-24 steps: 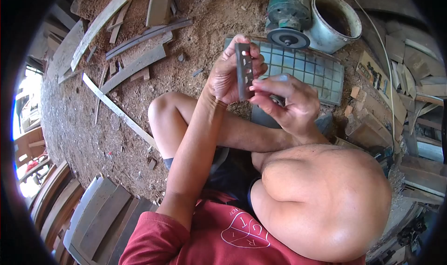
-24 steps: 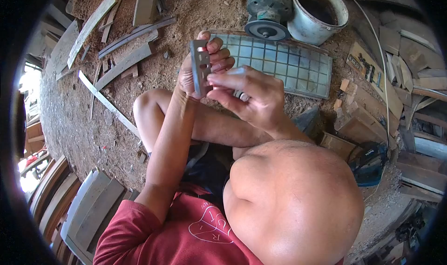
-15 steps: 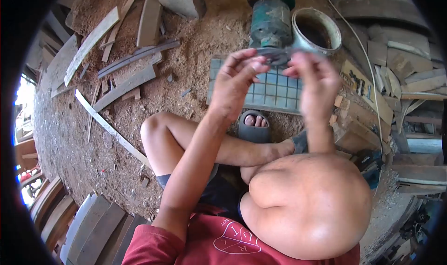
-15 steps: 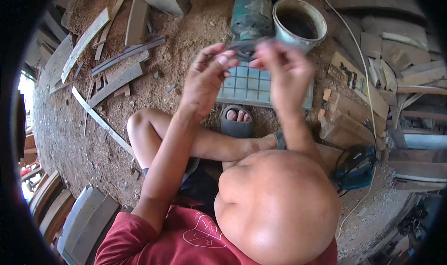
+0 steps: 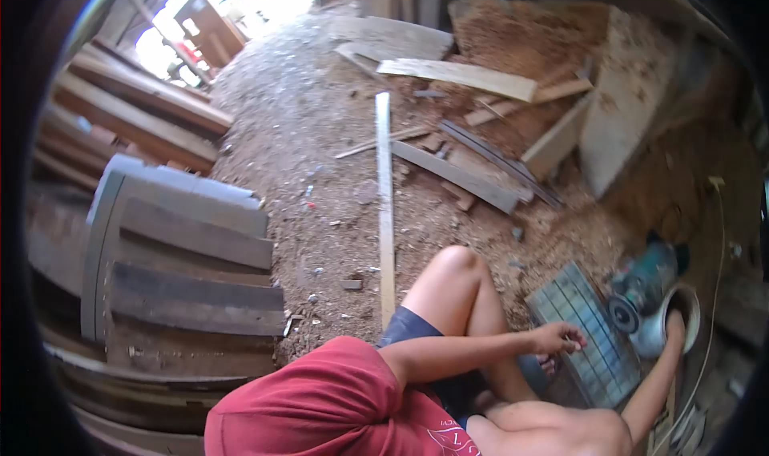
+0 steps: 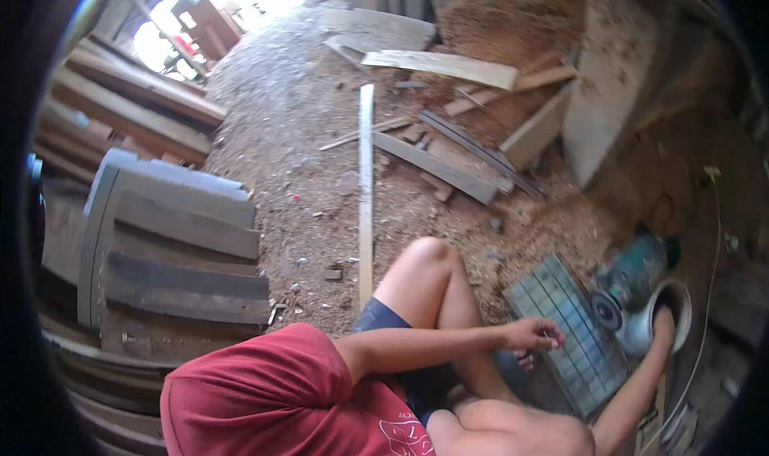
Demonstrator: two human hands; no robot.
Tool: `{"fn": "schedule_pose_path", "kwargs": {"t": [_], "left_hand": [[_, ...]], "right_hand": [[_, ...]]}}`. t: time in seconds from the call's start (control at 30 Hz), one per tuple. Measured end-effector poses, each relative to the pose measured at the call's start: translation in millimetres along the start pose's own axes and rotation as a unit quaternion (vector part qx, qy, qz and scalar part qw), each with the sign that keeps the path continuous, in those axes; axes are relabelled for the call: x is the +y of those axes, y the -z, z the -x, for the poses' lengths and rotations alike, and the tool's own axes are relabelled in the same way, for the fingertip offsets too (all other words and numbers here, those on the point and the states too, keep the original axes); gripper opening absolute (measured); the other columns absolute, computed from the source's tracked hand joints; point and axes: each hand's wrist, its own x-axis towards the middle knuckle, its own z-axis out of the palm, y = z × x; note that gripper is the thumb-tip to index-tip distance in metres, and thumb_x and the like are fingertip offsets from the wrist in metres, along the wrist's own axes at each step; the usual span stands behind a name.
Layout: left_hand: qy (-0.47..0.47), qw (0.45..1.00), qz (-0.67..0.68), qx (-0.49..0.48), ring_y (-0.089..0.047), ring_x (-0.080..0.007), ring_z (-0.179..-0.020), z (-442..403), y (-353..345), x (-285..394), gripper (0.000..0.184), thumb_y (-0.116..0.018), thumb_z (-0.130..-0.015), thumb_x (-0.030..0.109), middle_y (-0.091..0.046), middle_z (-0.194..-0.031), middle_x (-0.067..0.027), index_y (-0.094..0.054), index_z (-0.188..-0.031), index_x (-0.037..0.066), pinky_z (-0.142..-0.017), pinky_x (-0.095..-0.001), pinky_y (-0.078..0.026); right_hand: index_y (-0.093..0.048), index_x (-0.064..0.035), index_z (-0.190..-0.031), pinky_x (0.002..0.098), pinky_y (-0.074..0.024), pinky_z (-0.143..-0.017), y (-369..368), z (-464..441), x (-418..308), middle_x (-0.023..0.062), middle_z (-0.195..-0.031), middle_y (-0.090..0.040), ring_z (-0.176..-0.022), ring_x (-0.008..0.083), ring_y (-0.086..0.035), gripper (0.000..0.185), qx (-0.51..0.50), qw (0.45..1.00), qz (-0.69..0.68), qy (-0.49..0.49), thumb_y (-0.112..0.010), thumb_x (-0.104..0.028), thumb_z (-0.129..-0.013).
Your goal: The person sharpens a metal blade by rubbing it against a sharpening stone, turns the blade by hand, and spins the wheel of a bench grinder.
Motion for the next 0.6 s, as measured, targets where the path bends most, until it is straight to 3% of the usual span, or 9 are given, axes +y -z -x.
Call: {"fn": "schedule_pose_path", "kwargs": {"t": [0.13, 0.2, 0.23, 0.27, 0.3, 0.37, 0.5, 0.57, 0.6], "left_hand": [[-0.091, 0.996, -0.006, -0.001, -0.063, -0.0107, -0.092, -12.5, -3.7, -10.0, 0.025, -0.074, -0.098, 0.021, -0.07, -0.101, -0.0005, -0.069, -0.119, 0.007, -0.082, -0.0313, -0.054], [-0.074, 0.997, -0.009, -0.02, -0.063, -0.0106, -0.092, -13.2, -10.1, 1.7, 0.03, -0.074, -0.098, 0.025, -0.069, -0.102, -0.0004, -0.067, -0.121, 0.008, -0.079, -0.031, -0.054], [-0.079, 0.997, -0.014, -0.017, -0.063, -0.0106, -0.092, -12.4, -12.0, 6.7, 0.03, -0.074, -0.098, 0.025, -0.069, -0.102, -0.0004, -0.067, -0.121, 0.008, -0.079, -0.031, -0.054], [-0.073, 0.997, -0.003, -0.032, -0.063, -0.0107, -0.094, -11.3, -13.8, 12.3, 0.032, -0.074, -0.099, 0.024, -0.069, -0.107, -0.0003, -0.065, -0.124, 0.008, -0.082, -0.0304, -0.053], [-0.065, 0.997, 0.009, -0.048, -0.063, -0.0108, -0.096, -9.7, -16.7, 17.4, 0.034, -0.074, -0.099, 0.024, -0.068, -0.112, -0.0002, -0.064, -0.127, 0.007, -0.085, -0.0298, -0.052], [-0.063, 0.996, 0.022, -0.055, -0.063, -0.0107, -0.095, -3.3, -22.5, 28.0, 0.04, -0.075, -0.098, 0.026, -0.068, -0.112, -0.0009, -0.062, -0.131, 0.007, -0.083, -0.0298, -0.052], [-0.064, 0.993, 0.063, -0.076, -0.065, -0.0103, -0.086, 4.2, -30.9, 27.6, 0.062, -0.08, -0.094, 0.032, -0.07, -0.11, -0.0036, -0.054, -0.146, 0.007, -0.073, -0.0293, -0.053], [-0.035, 0.995, 0.071, -0.06, -0.066, -0.0101, -0.076, 1.3, -26.5, 13.8, 0.053, -0.08, -0.094, 0.029, -0.072, -0.098, -0.0038, -0.058, -0.136, 0.005, -0.068, -0.0289, -0.054], [-0.048, 0.994, 0.098, -0.022, -0.067, -0.0101, -0.069, -4.8, -23.6, -1.5, 0.034, -0.079, -0.095, 0.024, -0.071, -0.083, -0.0024, -0.063, -0.117, 0.003, -0.063, -0.0278, -0.055]], "right_hand": [[-0.074, -0.0068, -0.125, 0.046, -0.0545, -0.087, 27.8, 18.9, -1.5, 0.0184, -0.107, -0.077, -0.088, 0.0286, -0.071, 0.029, 0.0, 0.999, -0.034, -0.016, -0.071, -0.021, -0.1], [-0.074, -0.0079, -0.129, 0.0478, -0.0544, -0.09, 58.6, 56.1, -24.9, 0.0196, -0.109, -0.077, -0.091, 0.0308, -0.071, 0.032, 0.059, 0.993, -0.094, -0.029, -0.071, -0.02, -0.1], [-0.075, -0.0053, -0.124, 0.0412, -0.0558, -0.081, 76.2, 95.8, -48.3, 0.0224, -0.105, -0.076, -0.083, 0.0291, -0.071, 0.03, 0.154, 0.981, -0.117, -0.027, -0.072, -0.018, -0.097], [-0.075, -0.0019, -0.119, 0.0377, -0.0552, -0.076, 96.9, 131.5, -73.4, 0.0162, -0.1, -0.078, -0.081, 0.025, -0.071, 0.026, 0.139, 0.93, -0.319, -0.12, -0.071, -0.017, -0.098], [-0.075, -0.0019, -0.119, 0.0377, -0.0552, -0.076, 91.9, 147.1, -78.9, 0.0162, -0.1, -0.078, -0.081, 0.025, -0.071, 0.026, 0.144, 0.929, -0.321, -0.116, -0.071, -0.017, -0.098], [-0.074, 0.0026, -0.114, 0.0351, -0.0546, -0.074, 68.9, 179.2, -77.7, 0.01, -0.095, -0.079, -0.08, 0.0209, -0.07, 0.025, 0.273, 0.912, -0.307, -0.005, -0.07, -0.017, -0.1], [-0.072, 0.0059, -0.112, 0.0329, -0.0521, -0.073, 22.2, 214.5, -140.8, 0.0097, -0.088, -0.076, -0.076, 0.0186, -0.066, 0.029, 0.126, 0.785, -0.605, 0.036, -0.074, -0.02, -0.098], [-0.072, 0.0049, -0.112, 0.0311, -0.0519, -0.075, -32.2, 200.7, -153.5, 0.0116, -0.09, -0.076, -0.082, 0.0182, -0.067, 0.03, 0.073, 0.757, -0.65, 0.016, -0.077, -0.02, -0.096], [-0.072, 0.0039, -0.114, 0.0336, -0.0531, -0.077, -56.6, 194.4, -158.5, 0.0137, -0.096, -0.077, -0.085, 0.021, -0.069, 0.031, 0.066, 0.754, -0.654, 0.022, -0.075, -0.021, -0.097]]}}
